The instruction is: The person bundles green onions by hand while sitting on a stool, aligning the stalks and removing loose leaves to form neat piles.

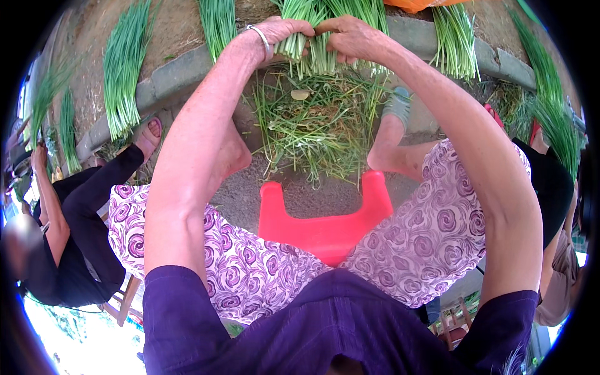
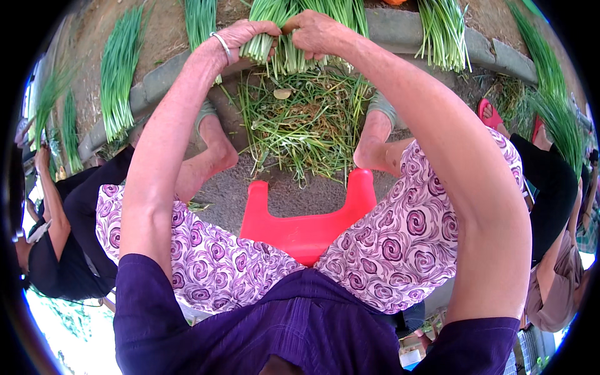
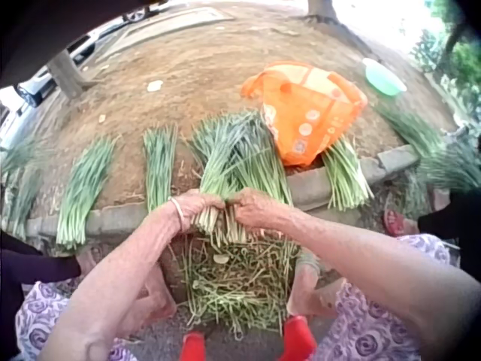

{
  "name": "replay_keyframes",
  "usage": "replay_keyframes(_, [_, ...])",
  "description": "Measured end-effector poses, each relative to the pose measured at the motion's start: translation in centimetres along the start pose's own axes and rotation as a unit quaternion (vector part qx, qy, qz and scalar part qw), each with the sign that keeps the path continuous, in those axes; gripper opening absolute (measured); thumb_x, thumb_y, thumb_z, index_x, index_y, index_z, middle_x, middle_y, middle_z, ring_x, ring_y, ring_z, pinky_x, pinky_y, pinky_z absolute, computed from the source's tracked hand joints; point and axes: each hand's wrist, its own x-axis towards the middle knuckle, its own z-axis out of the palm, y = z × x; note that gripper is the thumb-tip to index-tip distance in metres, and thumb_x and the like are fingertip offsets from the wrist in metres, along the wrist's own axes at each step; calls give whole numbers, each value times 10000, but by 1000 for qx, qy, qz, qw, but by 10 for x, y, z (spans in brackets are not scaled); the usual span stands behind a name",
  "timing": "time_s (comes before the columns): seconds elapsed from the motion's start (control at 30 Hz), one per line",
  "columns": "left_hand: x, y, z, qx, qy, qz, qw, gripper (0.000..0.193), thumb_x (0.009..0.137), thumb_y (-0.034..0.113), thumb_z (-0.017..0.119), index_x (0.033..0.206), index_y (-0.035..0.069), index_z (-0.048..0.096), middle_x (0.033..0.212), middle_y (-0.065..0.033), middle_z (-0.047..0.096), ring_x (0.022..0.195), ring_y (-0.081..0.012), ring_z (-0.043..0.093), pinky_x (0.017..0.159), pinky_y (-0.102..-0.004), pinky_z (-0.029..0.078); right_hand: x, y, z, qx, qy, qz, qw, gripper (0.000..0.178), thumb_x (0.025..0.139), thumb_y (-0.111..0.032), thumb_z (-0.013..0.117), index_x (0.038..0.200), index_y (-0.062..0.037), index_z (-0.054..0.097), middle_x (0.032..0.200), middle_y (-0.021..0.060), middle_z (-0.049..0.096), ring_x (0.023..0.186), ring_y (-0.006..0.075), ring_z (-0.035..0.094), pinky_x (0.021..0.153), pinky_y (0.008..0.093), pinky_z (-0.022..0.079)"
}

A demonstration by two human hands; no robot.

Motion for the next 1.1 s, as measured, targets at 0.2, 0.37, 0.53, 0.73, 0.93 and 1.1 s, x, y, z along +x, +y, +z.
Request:
replay_keyframes(0.2, [-12,24,-25,-26,-66,13,997,198,818,174,686,928,24,618,723,-63,648,608,-155,651,538,-304,559,25,10,1,-34,-44,78,995,539,848,-47,418,1373,-166,401,826,97,664,560,162,644,431,275,517])
replay_keyframes(0.37, [-66,74,-25,-37,-64,18,997,120,837,138,627,878,27,603,689,-79,634,563,-177,635,479,-282,533,29,31,3,16,-21,98,995,540,845,-34,368,1359,-186,430,846,88,649,530,134,622,422,260,505])
replay_keyframes(0.53, [-141,108,-12,-85,-96,90,988,165,880,146,572,959,5,606,734,-78,620,575,-177,606,529,-294,534,16,15,1,3,-9,104,995,553,828,-39,389,1360,-182,433,830,88,638,515,138,610,412,255,492])
replay_keyframes(0.73, [-185,96,22,-16,-71,192,979,271,897,230,585,1046,5,557,867,-82,642,644,-138,609,562,-253,532,-8,-12,-20,-14,-43,54,998,534,810,-125,496,1333,-41,431,915,100,656,632,160,657,545,279,545])
replay_keyframes(0.93, [-213,24,63,-190,-94,185,959,285,874,250,612,1031,17,562,841,-102,661,686,-177,659,617,-291,574,-101,-65,-28,242,-188,-80,948,518,841,-385,575,1214,-28,529,1039,103,643,901,195,651,769,309,524])
replay_keyframes(1.1, [-242,-14,111,-218,-71,150,962,238,895,241,586,1041,56,554,756,-48,598,637,-179,591,594,-315,522,-146,-73,-5,348,-270,-82,894,658,802,-606,585,1144,-44,581,1081,117,622,1032,209,589,865,322,453])
